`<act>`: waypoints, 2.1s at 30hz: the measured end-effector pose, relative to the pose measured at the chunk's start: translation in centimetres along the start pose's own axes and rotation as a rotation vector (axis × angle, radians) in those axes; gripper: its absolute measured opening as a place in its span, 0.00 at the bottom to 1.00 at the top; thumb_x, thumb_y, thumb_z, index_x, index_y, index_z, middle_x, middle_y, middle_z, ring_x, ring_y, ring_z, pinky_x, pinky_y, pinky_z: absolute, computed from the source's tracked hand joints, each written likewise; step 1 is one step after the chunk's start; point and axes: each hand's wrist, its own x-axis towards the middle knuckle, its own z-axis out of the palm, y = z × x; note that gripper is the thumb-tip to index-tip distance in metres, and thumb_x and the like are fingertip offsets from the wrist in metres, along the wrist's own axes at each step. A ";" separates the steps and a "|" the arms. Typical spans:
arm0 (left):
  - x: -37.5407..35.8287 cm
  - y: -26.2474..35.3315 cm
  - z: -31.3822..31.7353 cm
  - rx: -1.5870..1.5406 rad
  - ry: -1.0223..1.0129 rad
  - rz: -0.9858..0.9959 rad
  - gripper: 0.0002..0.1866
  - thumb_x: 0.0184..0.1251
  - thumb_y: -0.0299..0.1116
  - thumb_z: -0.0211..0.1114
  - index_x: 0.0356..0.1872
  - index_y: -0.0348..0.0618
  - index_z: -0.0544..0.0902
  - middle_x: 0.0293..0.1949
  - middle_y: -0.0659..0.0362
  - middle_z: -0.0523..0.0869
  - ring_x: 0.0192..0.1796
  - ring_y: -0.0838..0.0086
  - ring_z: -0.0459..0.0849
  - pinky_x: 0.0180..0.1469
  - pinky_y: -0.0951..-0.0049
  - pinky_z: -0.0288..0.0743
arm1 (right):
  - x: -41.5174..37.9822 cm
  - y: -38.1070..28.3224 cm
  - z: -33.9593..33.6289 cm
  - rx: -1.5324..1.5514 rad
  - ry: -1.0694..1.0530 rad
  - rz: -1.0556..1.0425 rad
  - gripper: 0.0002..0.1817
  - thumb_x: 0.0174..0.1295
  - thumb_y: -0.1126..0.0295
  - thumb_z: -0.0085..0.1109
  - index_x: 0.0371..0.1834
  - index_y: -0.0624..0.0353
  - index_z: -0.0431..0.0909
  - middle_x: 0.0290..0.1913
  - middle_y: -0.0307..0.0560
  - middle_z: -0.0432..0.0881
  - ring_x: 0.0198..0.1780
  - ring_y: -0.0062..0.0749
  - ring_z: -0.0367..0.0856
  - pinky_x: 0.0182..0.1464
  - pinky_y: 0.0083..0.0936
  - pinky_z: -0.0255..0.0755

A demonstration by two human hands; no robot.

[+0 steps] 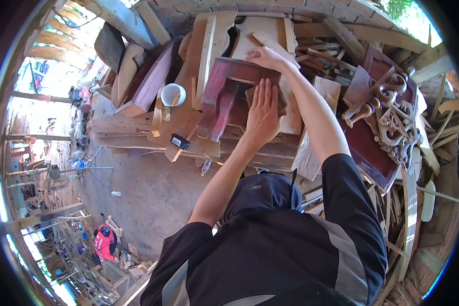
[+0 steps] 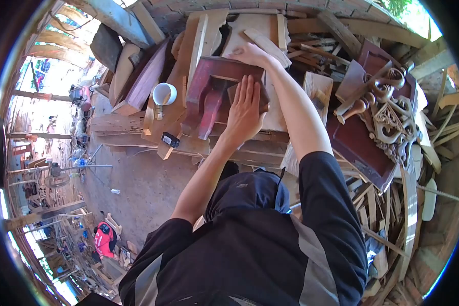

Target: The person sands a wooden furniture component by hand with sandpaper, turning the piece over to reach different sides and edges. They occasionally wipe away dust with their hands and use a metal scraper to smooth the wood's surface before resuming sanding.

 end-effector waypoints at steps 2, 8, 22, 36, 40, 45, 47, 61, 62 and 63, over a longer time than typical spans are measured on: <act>-2.8 1.6 -2.6 -0.040 -0.089 -0.031 0.47 0.58 0.35 0.74 0.74 0.21 0.60 0.79 0.32 0.54 0.82 0.40 0.52 0.83 0.49 0.47 | -1.2 -2.3 -0.2 -0.026 -0.019 0.061 0.47 0.57 0.25 0.59 0.66 0.54 0.81 0.64 0.56 0.83 0.67 0.50 0.79 0.71 0.37 0.68; -7.7 2.4 -4.2 -0.095 -0.167 -0.071 0.47 0.59 0.34 0.74 0.75 0.23 0.58 0.80 0.33 0.52 0.83 0.42 0.49 0.83 0.50 0.47 | -1.1 -2.2 -0.1 -0.049 -0.061 0.114 0.54 0.53 0.18 0.54 0.68 0.53 0.80 0.68 0.57 0.79 0.71 0.52 0.75 0.73 0.39 0.66; 0.7 -1.1 0.0 0.020 -0.005 -0.011 0.42 0.65 0.37 0.66 0.74 0.19 0.60 0.77 0.29 0.56 0.81 0.39 0.53 0.83 0.48 0.46 | -3.2 1.3 -0.5 1.070 0.753 0.322 0.17 0.72 0.59 0.59 0.50 0.63 0.83 0.41 0.53 0.91 0.33 0.32 0.90 0.30 0.20 0.80; -9.6 8.6 -9.3 -1.251 -0.555 -0.566 0.20 0.81 0.38 0.55 0.66 0.37 0.77 0.63 0.46 0.82 0.71 0.52 0.74 0.74 0.52 0.62 | -33.5 -2.3 13.2 1.495 0.315 0.259 0.37 0.78 0.36 0.39 0.65 0.62 0.74 0.57 0.55 0.85 0.57 0.41 0.84 0.63 0.41 0.74; -7.4 10.2 -5.6 -0.674 -0.104 -0.100 0.20 0.82 0.38 0.55 0.64 0.36 0.78 0.62 0.48 0.82 0.71 0.48 0.73 0.74 0.50 0.61 | -37.1 -3.4 13.9 2.117 0.151 -0.202 0.35 0.81 0.41 0.35 0.73 0.60 0.68 0.64 0.51 0.81 0.63 0.40 0.82 0.65 0.38 0.75; -6.6 8.5 -4.4 -0.446 -0.218 -0.039 0.25 0.79 0.46 0.59 0.65 0.38 0.78 0.70 0.46 0.73 0.77 0.46 0.64 0.78 0.44 0.50 | -37.7 -0.5 13.8 1.640 0.494 0.144 0.17 0.76 0.61 0.57 0.63 0.55 0.77 0.57 0.40 0.86 0.53 0.25 0.86 0.50 0.26 0.80; -4.2 7.9 -5.9 -0.142 0.015 -0.039 0.35 0.73 0.54 0.65 0.69 0.37 0.73 0.72 0.41 0.69 0.75 0.42 0.64 0.75 0.40 0.54 | -37.4 0.6 13.8 1.661 0.749 0.334 0.11 0.74 0.66 0.61 0.56 0.52 0.80 0.52 0.37 0.87 0.46 0.23 0.87 0.47 0.25 0.79; 1.9 -2.9 -5.1 -0.456 -0.036 -0.640 0.32 0.55 0.52 0.75 0.44 0.26 0.83 0.38 0.36 0.90 0.45 0.46 0.91 0.48 0.53 0.83 | -39.2 2.6 15.3 1.598 1.196 0.656 0.13 0.67 0.66 0.66 0.52 0.51 0.79 0.50 0.35 0.82 0.52 0.27 0.79 0.56 0.32 0.70; 2.3 -3.8 -5.8 -0.648 -0.008 -0.661 0.30 0.56 0.52 0.74 0.42 0.26 0.85 0.37 0.38 0.90 0.44 0.51 0.91 0.46 0.56 0.83 | -39.0 2.4 15.4 1.569 1.229 0.639 0.12 0.67 0.66 0.66 0.52 0.51 0.79 0.50 0.36 0.83 0.52 0.27 0.79 0.56 0.32 0.70; 2.7 -4.8 -6.4 -0.841 0.018 -0.676 0.29 0.57 0.51 0.74 0.40 0.27 0.87 0.36 0.41 0.91 0.43 0.56 0.92 0.45 0.60 0.83 | -38.9 2.0 15.5 1.542 1.264 0.621 0.12 0.67 0.66 0.66 0.52 0.51 0.79 0.50 0.36 0.83 0.51 0.27 0.80 0.56 0.32 0.71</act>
